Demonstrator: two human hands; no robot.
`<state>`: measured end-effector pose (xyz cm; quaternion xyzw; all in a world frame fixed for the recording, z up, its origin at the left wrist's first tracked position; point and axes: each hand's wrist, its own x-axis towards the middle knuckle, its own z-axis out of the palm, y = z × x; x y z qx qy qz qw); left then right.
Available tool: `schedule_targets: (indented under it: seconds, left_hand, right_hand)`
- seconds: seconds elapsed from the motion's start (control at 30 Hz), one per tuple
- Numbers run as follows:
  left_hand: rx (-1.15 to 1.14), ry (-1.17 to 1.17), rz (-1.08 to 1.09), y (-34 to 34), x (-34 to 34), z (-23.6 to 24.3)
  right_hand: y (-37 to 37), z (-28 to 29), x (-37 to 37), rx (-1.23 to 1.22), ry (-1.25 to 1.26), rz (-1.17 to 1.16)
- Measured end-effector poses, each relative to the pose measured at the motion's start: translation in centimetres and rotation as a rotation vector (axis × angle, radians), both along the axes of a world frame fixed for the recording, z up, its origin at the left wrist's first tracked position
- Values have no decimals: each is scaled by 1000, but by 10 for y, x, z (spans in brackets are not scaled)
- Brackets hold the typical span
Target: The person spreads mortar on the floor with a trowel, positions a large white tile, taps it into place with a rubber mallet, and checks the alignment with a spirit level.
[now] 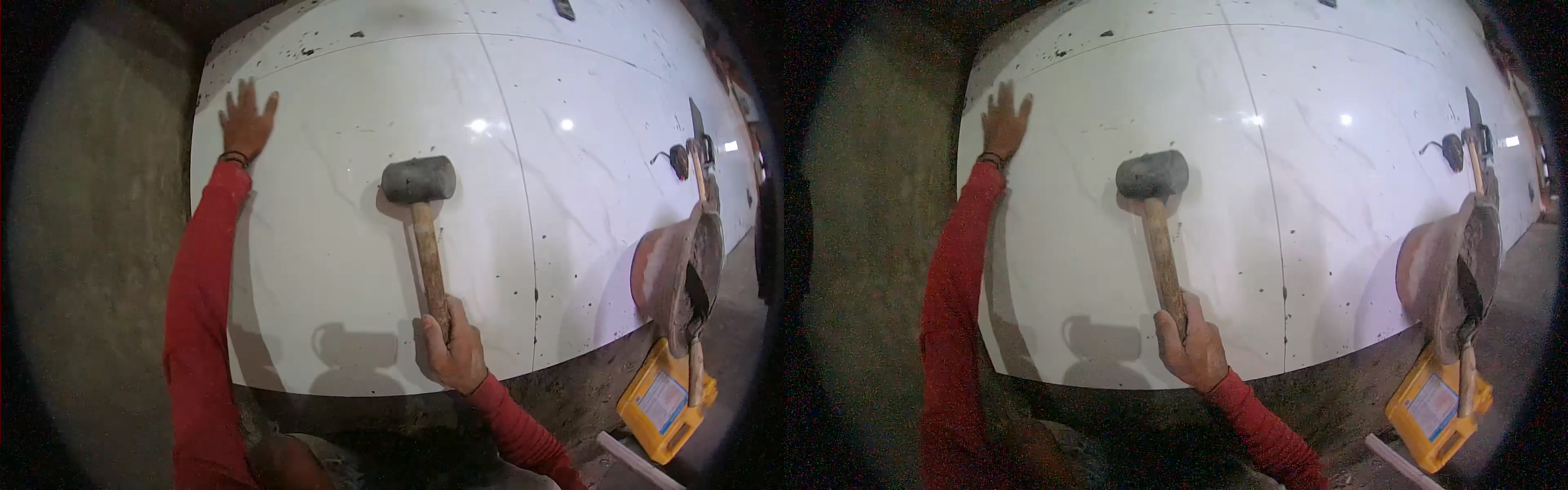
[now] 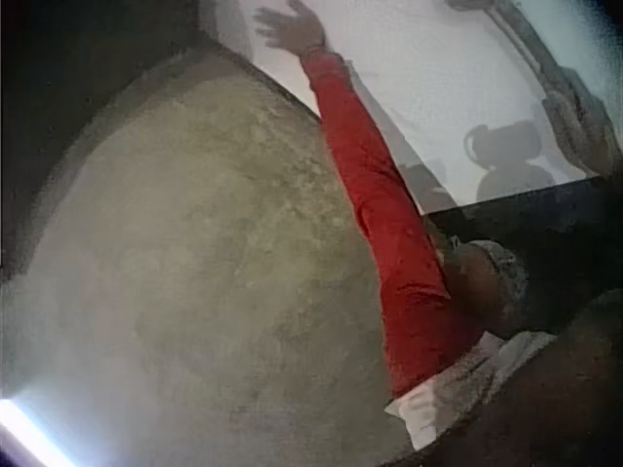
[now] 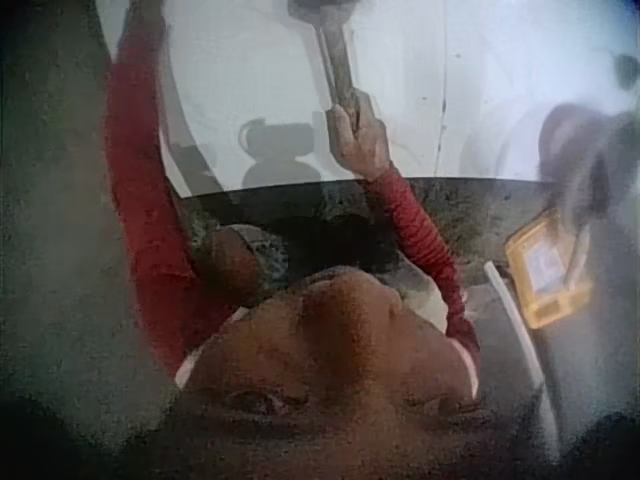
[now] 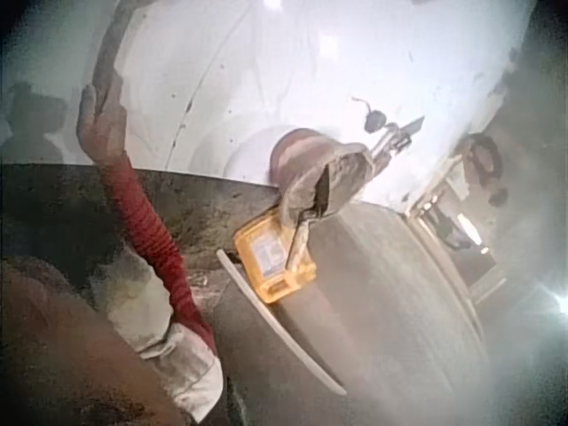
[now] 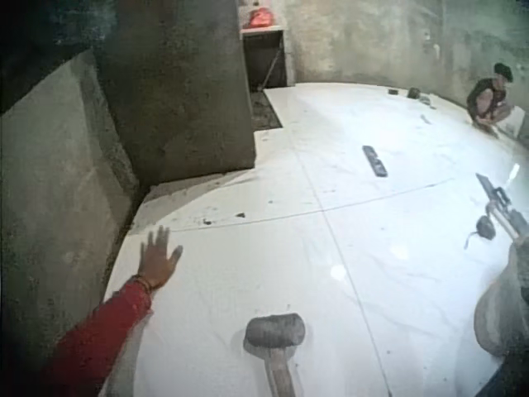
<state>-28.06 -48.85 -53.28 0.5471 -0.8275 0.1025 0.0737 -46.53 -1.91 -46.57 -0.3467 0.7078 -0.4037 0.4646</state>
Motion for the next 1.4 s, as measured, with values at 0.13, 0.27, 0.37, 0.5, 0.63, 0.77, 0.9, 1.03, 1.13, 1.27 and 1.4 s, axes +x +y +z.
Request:
schedule_targets:
  seconds: [0.13, 0.27, 0.37, 0.5, 0.63, 0.77, 0.9, 1.03, 1.13, 1.27, 1.4]
  left_hand:
    - [36, 25, -297, 52, -117, 2]
    - [113, 77, -403, 94, -243, 5]
    - [107, 64, -400, 98, -292, 7]
    - [164, 6, -364, 109, -321, 15]
    - [157, 0, -403, 112, -314, 17]
    - [146, -16, -415, 123, -309, 16]
    - [104, -4, -524, 153, -294, 8]
    - [50, 38, -639, 197, -273, 6]
    - [53, 27, -708, 243, -247, 7]
    - [101, 77, -844, 318, -220, 12]
    - [202, 77, -961, 383, -184, 17]
  right_hand:
    - [35, -6, 9, -19, 64, -24]
    - [60, -11, 5, 115, -76, 0]
    - [64, -3, 2, 136, -83, 9]
    - [68, -9, -10, 72, -159, -24]
    - [66, -9, -18, 129, -200, 6]
    - [71, -5, -15, 134, -209, -25]
    - [80, -12, -4, 18, -132, -149]
    - [99, -4, -2, 70, -302, -191]
    - [139, -5, 7, 24, -199, -210]
    - [196, 13, 4, 15, -85, -222]
    - [215, 39, 6, -36, -23, -209]
